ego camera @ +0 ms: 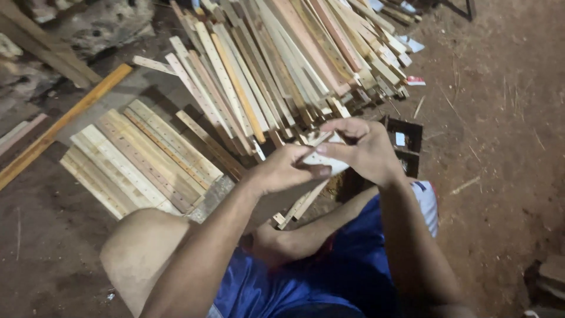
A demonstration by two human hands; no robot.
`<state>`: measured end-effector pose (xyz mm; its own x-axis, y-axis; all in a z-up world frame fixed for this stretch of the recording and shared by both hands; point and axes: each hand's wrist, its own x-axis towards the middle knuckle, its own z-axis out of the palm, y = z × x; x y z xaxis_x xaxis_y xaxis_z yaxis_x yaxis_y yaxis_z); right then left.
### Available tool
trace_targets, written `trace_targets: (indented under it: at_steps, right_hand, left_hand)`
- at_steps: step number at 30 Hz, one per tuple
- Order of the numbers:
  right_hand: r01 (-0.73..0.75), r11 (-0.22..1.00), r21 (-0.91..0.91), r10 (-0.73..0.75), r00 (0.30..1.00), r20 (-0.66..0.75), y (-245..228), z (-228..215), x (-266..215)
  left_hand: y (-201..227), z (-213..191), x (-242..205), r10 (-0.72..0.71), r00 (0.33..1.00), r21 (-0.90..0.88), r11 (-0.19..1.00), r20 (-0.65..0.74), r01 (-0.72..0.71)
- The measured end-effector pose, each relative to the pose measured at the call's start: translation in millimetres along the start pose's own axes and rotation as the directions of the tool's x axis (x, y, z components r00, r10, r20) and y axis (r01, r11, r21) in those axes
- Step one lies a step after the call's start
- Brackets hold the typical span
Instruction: Bundling thin wooden slats together using rubber bands in a workshop environment.
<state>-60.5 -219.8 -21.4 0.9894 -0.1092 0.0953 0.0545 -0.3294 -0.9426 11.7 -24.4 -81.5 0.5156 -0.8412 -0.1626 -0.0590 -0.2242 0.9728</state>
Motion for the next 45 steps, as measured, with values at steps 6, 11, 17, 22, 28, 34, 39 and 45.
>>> trace_targets:
  at_steps: [6,11,17,22,28,34,39,45]
  right_hand:
    - [0.054,0.992,-0.114,-0.088,0.943,-0.32,37,-10,-7]
    - [-0.21,0.978,0.003,0.165,0.759,-0.63,160,-87,0]
    - [-0.805,0.591,-0.053,0.553,0.452,-0.7,331,-155,-45]
    - [-0.907,0.416,-0.056,0.654,0.342,-0.674,310,-146,-43]
    - [-0.937,0.23,-0.265,0.617,0.351,-0.704,317,-156,-49]
    - [-0.914,0.159,-0.374,0.683,0.376,-0.627,272,-130,-28]
    - [-0.936,0.209,-0.283,0.668,0.348,-0.658,312,-140,-33]
    - [-0.917,0.202,-0.344,0.676,0.385,-0.628,280,-133,-27]
  left_hand:
    - [-7,4,16,-0.094,0.968,-0.072,0.994,-0.234,0.079]
    - [27,1,10,-0.082,0.949,-0.197,0.98,-0.304,0.021]
    - [47,11,10,-0.09,0.93,-0.266,0.964,-0.357,-0.009]
    - [49,11,14,-0.09,0.912,-0.238,0.971,-0.401,-0.009]
    - [33,5,16,-0.064,0.906,-0.183,0.983,-0.418,-0.016]
    - [41,3,8,-0.042,0.911,-0.192,0.981,-0.41,-0.041]
    - [49,-1,3,-0.026,0.9,-0.203,0.977,-0.434,-0.069]
    - [47,-2,2,-0.07,0.887,-0.183,0.983,-0.457,-0.017]
